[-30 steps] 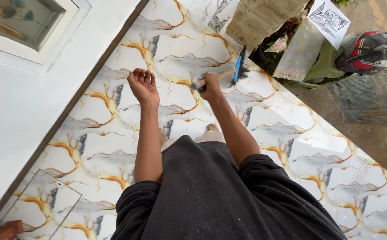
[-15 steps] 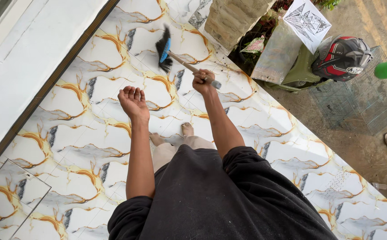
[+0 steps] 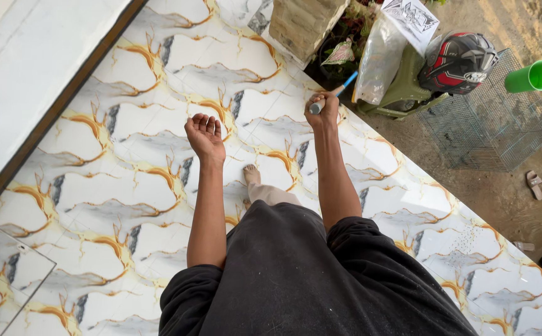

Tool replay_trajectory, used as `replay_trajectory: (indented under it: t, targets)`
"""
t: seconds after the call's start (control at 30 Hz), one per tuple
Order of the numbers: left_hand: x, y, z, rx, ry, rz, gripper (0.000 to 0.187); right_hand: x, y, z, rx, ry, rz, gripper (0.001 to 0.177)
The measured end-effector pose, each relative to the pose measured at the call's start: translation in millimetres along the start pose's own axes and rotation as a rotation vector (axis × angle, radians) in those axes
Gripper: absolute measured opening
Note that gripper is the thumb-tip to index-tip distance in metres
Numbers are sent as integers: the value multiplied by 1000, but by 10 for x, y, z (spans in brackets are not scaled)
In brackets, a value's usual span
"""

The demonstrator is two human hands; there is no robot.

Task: The person sweeps debris across the tiled floor using a broom by hand.

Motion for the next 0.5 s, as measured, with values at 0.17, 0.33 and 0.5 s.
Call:
replay_trajectory:
  t: [0.17, 0.33, 0.5]
  targets:
    - [413, -427, 92, -36, -55, -42, 24, -212, -826, -437, -150, 9, 97, 18]
    - [894, -735, 123, -49, -96, -144, 25, -234, -1216, -762, -355, 66, 41, 23]
    - [826, -763, 97, -112, -108, -175, 24, -140, -1012, -892, -568, 277, 72, 36]
Point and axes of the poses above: each hand's wrist, its own y-axis towards the middle knuckle, its own x-axis out of the back of the hand, z = x × y, the point moved 7 cm from there along y, towards the middle knuckle, and after that the axes turned 9 degrees about y, right-handed, at the moved point
